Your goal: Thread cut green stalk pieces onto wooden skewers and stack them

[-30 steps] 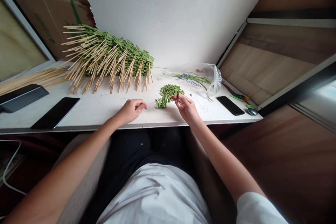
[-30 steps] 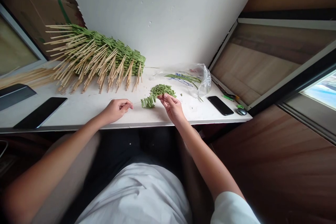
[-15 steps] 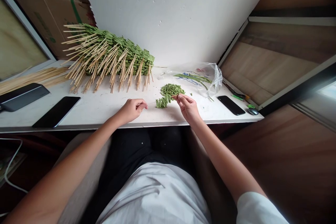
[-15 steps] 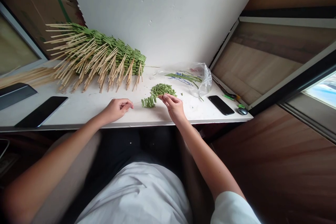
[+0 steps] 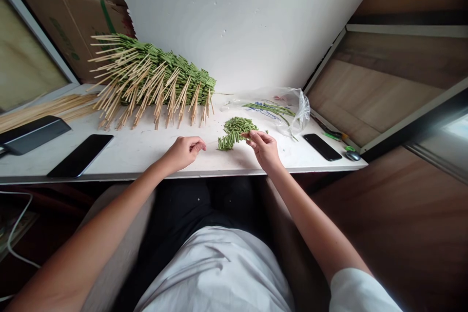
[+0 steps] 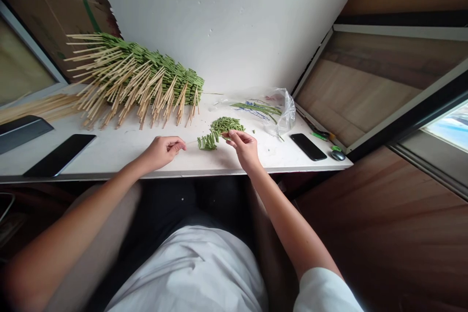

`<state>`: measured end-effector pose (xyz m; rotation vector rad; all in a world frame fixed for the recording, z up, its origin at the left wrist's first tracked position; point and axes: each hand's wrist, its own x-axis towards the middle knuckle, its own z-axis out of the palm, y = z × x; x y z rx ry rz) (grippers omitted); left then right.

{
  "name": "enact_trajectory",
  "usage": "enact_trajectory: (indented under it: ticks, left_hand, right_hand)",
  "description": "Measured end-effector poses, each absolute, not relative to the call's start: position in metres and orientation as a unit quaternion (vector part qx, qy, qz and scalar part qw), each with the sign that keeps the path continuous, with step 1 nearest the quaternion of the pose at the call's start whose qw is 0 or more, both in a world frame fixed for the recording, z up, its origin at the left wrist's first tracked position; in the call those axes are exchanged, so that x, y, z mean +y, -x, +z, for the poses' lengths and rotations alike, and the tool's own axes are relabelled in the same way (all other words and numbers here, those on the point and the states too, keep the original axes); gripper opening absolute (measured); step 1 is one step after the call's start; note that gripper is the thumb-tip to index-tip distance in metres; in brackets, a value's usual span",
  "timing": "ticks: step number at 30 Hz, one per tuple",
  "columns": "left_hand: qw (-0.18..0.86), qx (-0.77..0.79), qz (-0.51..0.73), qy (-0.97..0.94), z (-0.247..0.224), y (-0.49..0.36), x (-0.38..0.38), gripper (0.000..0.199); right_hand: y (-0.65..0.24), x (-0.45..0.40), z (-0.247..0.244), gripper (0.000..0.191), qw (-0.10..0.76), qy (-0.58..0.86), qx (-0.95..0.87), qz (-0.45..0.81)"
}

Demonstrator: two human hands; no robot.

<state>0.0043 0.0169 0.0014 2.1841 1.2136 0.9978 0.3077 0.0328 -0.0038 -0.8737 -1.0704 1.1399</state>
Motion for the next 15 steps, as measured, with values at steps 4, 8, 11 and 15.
enact_trajectory:
  ticks: [4,8,11,15]
  left_hand:
    - [0.214,0.443,0.357,-0.794,0.001,-0.005,0.017,0.033]
    - [0.194,0.447,0.350,-0.800,0.003,-0.006,0.015,0.032]
    - [0.182,0.450,0.349,-0.801,0.005,-0.008,0.013,0.032]
    - [0.180,0.450,0.346,-0.803,0.007,-0.010,0.010,0.032]
  right_hand:
    - [-0.307,0.031,-0.003,0.036,0.624,0.387,-0.480,0.479]
    - [-0.305,0.026,-0.001,0.036,0.625,0.401,-0.500,0.446]
    - [-0.300,0.021,0.001,0.038,0.627,0.409,-0.505,0.429]
    - [-0.294,0.017,0.001,0.037,0.633,0.404,-0.512,0.417]
